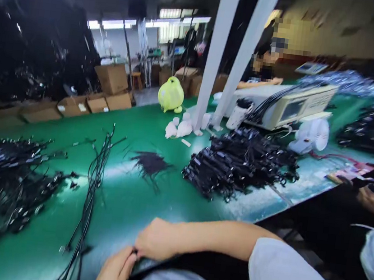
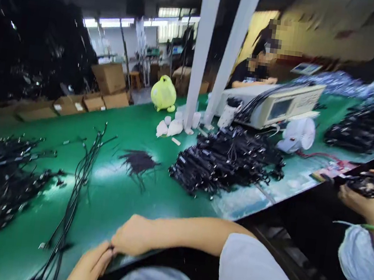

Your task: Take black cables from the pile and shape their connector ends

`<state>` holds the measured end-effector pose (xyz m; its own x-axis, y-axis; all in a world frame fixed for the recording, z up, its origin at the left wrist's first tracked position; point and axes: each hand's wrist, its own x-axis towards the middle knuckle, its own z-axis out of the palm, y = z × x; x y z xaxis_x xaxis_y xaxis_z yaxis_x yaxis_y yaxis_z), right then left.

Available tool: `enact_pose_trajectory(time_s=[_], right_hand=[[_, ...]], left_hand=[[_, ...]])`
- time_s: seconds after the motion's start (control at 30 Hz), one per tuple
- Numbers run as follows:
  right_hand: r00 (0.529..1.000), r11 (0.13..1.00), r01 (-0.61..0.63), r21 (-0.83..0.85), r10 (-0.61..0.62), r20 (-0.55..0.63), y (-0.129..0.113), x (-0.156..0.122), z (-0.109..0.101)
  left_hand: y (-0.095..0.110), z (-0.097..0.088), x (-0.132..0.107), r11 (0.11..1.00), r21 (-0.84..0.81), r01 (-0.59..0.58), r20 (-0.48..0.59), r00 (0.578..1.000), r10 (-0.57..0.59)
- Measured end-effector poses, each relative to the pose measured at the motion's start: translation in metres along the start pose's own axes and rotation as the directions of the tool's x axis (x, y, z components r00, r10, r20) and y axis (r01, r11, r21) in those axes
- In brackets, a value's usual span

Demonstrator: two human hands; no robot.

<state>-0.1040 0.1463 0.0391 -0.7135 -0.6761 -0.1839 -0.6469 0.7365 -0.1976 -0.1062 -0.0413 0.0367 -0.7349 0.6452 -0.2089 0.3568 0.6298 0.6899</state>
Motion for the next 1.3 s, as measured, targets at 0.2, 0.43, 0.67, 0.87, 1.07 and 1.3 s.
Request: enact_pose_trajectory(time_s=[0.2,0.43,0.67,0.87,1.07,1.3], right_hand=[[0.972,0.861,-0.088,0.501,0.185,-0.147,0.044,-0.022,-0.002],[0.407,0.422,-0.845,0.327,0.906,-0.117,0.133,-0.031,-0.004],[0.423,0.431,-0.848,0.307,0.901,-0.095,0.126,-0.036,0.007],[0.379,0.479,-0.738,0.476,0.877,-0.295,0.104,-0.064,0.01],[0.678,0.453,-0.187,0.872,0.702,-0.219,0.039,-0.023,0.01],[0.825,0.859,-0.163,0.486,0.389,-0.41,0.0,0.004,0.004]], left_hand=[[-0.04,0.018,0.009,0.866,-0.462,0.189,0.051,0.981,-0.187],[-0.02,0.007,0.021,0.421,-0.898,0.129,-0.008,0.951,-0.308],[0.001,0.004,0.033,0.281,-0.954,0.106,0.016,0.952,-0.307],[0.013,-0.001,0.041,0.228,-0.967,0.11,0.065,0.979,-0.195],[0.02,0.003,0.045,0.189,-0.976,0.104,0.079,0.987,-0.137],[-0.002,0.004,0.043,0.581,-0.813,-0.042,-0.217,0.947,-0.235]])
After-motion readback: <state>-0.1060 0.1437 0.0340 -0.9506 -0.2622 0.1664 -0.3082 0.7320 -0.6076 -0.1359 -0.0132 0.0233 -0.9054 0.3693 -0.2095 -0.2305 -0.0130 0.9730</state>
